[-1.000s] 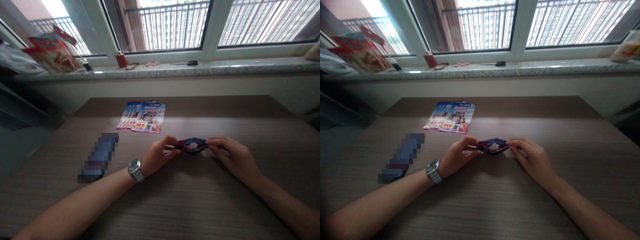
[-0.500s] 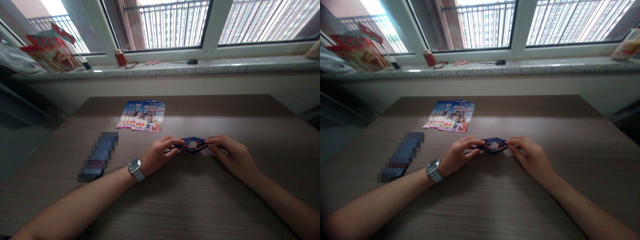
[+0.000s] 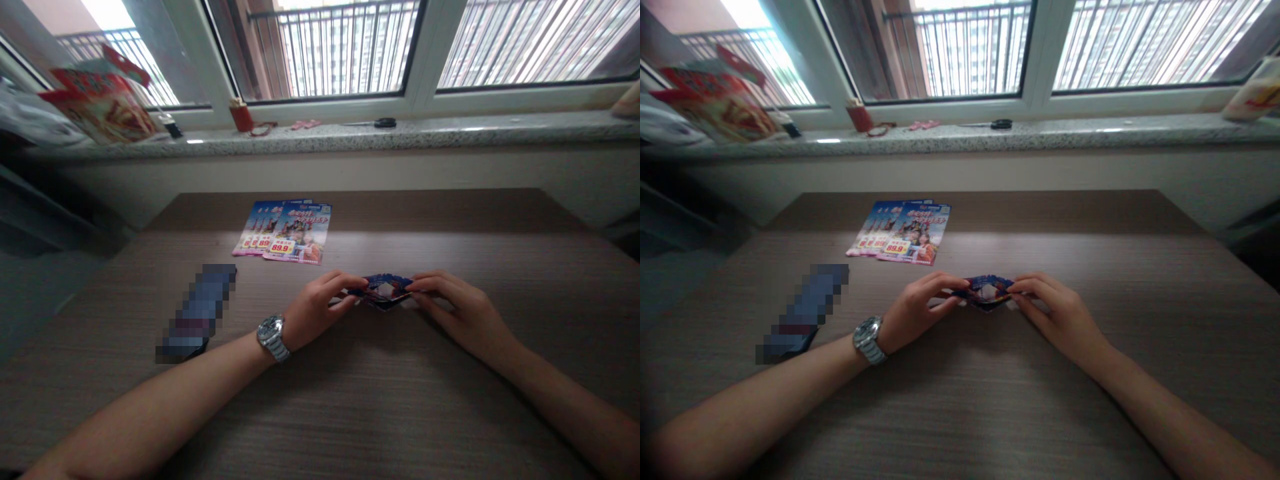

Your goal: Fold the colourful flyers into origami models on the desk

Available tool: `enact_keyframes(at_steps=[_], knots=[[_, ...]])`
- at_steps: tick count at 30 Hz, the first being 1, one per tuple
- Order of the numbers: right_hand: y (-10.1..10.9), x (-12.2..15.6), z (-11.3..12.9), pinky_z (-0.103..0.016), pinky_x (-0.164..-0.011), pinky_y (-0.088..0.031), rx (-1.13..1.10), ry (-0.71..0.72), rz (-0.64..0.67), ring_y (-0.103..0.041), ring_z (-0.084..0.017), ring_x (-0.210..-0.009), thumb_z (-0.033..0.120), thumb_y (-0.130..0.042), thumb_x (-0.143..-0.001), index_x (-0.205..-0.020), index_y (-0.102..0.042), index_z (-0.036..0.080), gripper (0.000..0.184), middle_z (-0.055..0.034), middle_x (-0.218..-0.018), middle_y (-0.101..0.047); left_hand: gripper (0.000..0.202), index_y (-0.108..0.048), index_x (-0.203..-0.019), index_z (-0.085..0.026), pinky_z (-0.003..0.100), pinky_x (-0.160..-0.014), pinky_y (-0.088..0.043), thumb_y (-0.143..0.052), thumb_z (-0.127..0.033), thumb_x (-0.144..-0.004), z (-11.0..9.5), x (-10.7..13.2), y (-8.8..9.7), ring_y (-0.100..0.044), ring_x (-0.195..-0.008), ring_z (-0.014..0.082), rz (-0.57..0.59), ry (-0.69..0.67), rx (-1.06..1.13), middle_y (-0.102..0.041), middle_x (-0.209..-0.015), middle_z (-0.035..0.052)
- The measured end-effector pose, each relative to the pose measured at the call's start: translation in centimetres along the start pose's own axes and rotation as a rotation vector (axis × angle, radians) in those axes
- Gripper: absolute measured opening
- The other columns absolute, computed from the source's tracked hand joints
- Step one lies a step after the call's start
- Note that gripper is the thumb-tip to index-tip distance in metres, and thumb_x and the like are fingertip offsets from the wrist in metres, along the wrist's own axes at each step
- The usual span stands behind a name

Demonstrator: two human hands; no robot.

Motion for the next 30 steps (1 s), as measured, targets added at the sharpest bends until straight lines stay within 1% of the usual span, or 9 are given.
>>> enact_keyframes(at_steps=[6, 13, 20, 30], knots=[[-0.27, 0.18, -0.34, -0.033, -0.078, -0.06, -0.036, -0.035, 0.021, -0.072, -0.02, -0.088, 0.025, -0.055, -0.097, -0.099, -0.064, 0.023, 0.009, -0.0048, -0.101, -0.073, 0.031, -0.06, -0.122, -0.019, 0.028, -0.088, -0.062, -0.061, -0.011, -0.092, 0.28, 0.19, -0.04, -0.068, -0.1, 0.014, 0.002, 0.021, 0.006, -0.065, -0.116, 0.0069], [-0.21, 0.29, -0.28, -0.034, -0.079, -0.061, -0.068, -0.053, 0.041, -0.072, -0.021, -0.086, 0.028, -0.054, -0.097, -0.1, -0.065, 0.023, 0.013, -0.0065, -0.1, -0.074, 0.028, -0.062, -0.119, -0.019, 0.025, -0.08, -0.063, -0.063, -0.014, -0.092, 0.21, 0.13, -0.01, -0.069, -0.096, 0.014, -0.014, 0.019, -0.005, -0.066, -0.114, 0.0071], [-0.29, 0.47, -0.72, -0.035, -0.078, -0.061, -0.078, -0.048, 0.028, -0.073, -0.022, -0.089, 0.03, -0.054, -0.097, -0.101, -0.065, 0.023, 0.013, -0.0073, -0.102, -0.075, 0.032, -0.061, -0.123, -0.019, 0.026, -0.082, -0.063, -0.063, -0.012, -0.092, 0.22, 0.13, 0.07, -0.068, -0.097, 0.0139, -0.021, 0.024, 0.008, -0.066, -0.116, 0.0076], [-0.13, 0.47, -0.62, -0.034, -0.079, -0.061, -0.07, -0.06, 0.002, -0.073, -0.022, -0.09, 0.029, -0.055, -0.097, -0.101, -0.065, 0.024, 0.011, -0.0057, -0.101, -0.075, 0.038, -0.058, -0.129, -0.021, 0.025, -0.084, -0.063, -0.064, -0.013, -0.092, 0.36, 0.22, 0.05, -0.069, -0.099, 0.0134, -0.02, 0.025, -0.007, -0.066, -0.117, 0.0072]])
Point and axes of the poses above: each hand's wrist, its own x-axis away from the middle knuckle, its own y-axis out of the back of the hand, z = x × y, the point moved 4 cm from there along -x, towards the middle knuckle
